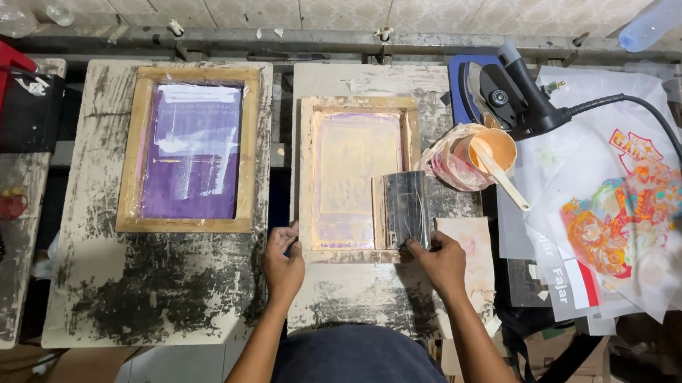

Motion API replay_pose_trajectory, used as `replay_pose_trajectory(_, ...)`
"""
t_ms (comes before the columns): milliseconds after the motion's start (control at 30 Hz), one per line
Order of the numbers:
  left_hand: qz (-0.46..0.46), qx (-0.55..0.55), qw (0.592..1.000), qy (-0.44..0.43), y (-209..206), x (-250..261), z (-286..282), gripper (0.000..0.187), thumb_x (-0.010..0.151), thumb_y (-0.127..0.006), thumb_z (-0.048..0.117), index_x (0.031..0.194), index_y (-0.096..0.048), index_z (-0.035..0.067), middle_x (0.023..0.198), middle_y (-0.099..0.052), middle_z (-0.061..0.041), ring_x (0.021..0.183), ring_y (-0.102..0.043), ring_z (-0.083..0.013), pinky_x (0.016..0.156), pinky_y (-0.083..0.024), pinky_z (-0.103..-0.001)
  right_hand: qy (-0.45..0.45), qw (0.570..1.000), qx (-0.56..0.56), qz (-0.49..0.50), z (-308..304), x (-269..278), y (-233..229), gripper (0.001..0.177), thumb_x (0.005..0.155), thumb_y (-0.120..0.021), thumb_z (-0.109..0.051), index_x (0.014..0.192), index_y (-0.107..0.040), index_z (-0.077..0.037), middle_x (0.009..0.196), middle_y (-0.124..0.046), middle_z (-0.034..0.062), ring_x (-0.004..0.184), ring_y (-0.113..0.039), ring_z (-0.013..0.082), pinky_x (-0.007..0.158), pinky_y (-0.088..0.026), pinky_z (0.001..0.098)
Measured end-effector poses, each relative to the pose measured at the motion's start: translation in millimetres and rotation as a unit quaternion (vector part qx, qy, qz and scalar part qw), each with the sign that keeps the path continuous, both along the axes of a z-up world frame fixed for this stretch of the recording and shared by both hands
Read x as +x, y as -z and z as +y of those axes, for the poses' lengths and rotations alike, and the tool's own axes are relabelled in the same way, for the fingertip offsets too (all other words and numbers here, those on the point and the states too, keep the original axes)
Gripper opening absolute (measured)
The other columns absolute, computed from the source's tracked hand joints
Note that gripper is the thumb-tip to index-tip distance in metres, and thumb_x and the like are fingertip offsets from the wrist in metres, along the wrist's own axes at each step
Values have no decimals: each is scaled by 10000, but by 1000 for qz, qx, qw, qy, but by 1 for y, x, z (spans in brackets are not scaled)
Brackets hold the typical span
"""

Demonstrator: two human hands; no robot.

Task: The person uses a squeegee to spread orange ink across a screen printing frame placed on a table. They repeatedly pull the squeegee across the screen to ensure even coverage of the ink.

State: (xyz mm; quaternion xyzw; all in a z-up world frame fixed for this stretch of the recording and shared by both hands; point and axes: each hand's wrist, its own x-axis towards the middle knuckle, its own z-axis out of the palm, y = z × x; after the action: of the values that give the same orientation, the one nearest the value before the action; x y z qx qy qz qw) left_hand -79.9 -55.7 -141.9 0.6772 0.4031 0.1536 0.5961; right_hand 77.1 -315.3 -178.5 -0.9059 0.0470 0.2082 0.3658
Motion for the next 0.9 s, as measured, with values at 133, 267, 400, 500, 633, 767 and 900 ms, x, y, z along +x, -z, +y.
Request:
replay_pose_trajectory(133, 1, 5, 1000, -10, -2, 0, -5, 165, 941, -486, -96, 962, -543, 57, 1320, -660, -256, 1264, -581, -450, 990, -512, -583, 9, 1000, 23, 8, -5, 0, 4, 384, 746, -864, -286, 940, -791, 38, 849, -755, 270, 919, -739, 446, 732, -552, 501)
replay_pose_trajectory(267, -4, -10, 1000, -6, 2, 4, -2, 158, 946, -487, -84, 954, -533, 67, 1357, -644, -240, 1257, -589, -436, 998, -513, -548, 13, 999, 35, 14, -1, 9, 5, 388, 725, -883, -266, 951, -791, 36, 849, -756, 272, 912, -738, 452, 729, -557, 503)
replay_pose_trajectory(400, -4, -1, 1000, -4, -5, 3, -7, 145, 935, -509, -89, 944, -532, 54, 1350, -639, -261, 1236, -600, -443, 989, -523, -544, 15, 999, 47, 2, 0, 11, -13, 351, 733, -888, -240, 916, -780, 39, 786, -734, 265, 851, -730, 415, 682, -538, 483)
replay_pose_trajectory(500, -7, 6, 1000, 5, -8, 4, -7, 147, 929, -519, -87, 937, -540, 58, 1340, -654, -242, 1213, -621, -431, 973, -535, -532, 15, 999, 38, 12, -6, 10, 8, 337, 740, -869, -228, 945, -795, 29, 821, -753, 266, 886, -737, 454, 718, -553, 502)
replay_pose_trajectory(633, -10, 2, 1000, 3, -3, 6, -7, 157, 926, -516, -96, 936, -537, 59, 1337, -650, -246, 1207, -626, -422, 974, -540, -504, 18, 999, 38, 3, 5, 12, -10, 344, 729, -874, -229, 951, -796, 21, 815, -750, 257, 881, -737, 443, 712, -552, 499)
replay_pose_trajectory(767, -16, 2, 1000, -7, 6, 8, -8, 168, 924, -522, -104, 933, -536, 64, 1331, -657, -239, 1205, -633, -399, 967, -545, -483, 14, 999, 31, 2, 12, 12, -24, 344, 719, -867, -232, 962, -803, 3, 832, -759, 245, 915, -739, 443, 740, -553, 505)
replay_pose_trajectory(900, -23, -3, 1000, -5, 5, 16, -3, 163, 928, -518, -104, 948, -532, 57, 1354, -632, -257, 1227, -608, -422, 987, -533, -498, 15, 1000, 25, -6, -1, 27, 16, 331, 715, -864, -244, 927, -800, 2, 815, -753, 237, 898, -738, 441, 743, -550, 500)
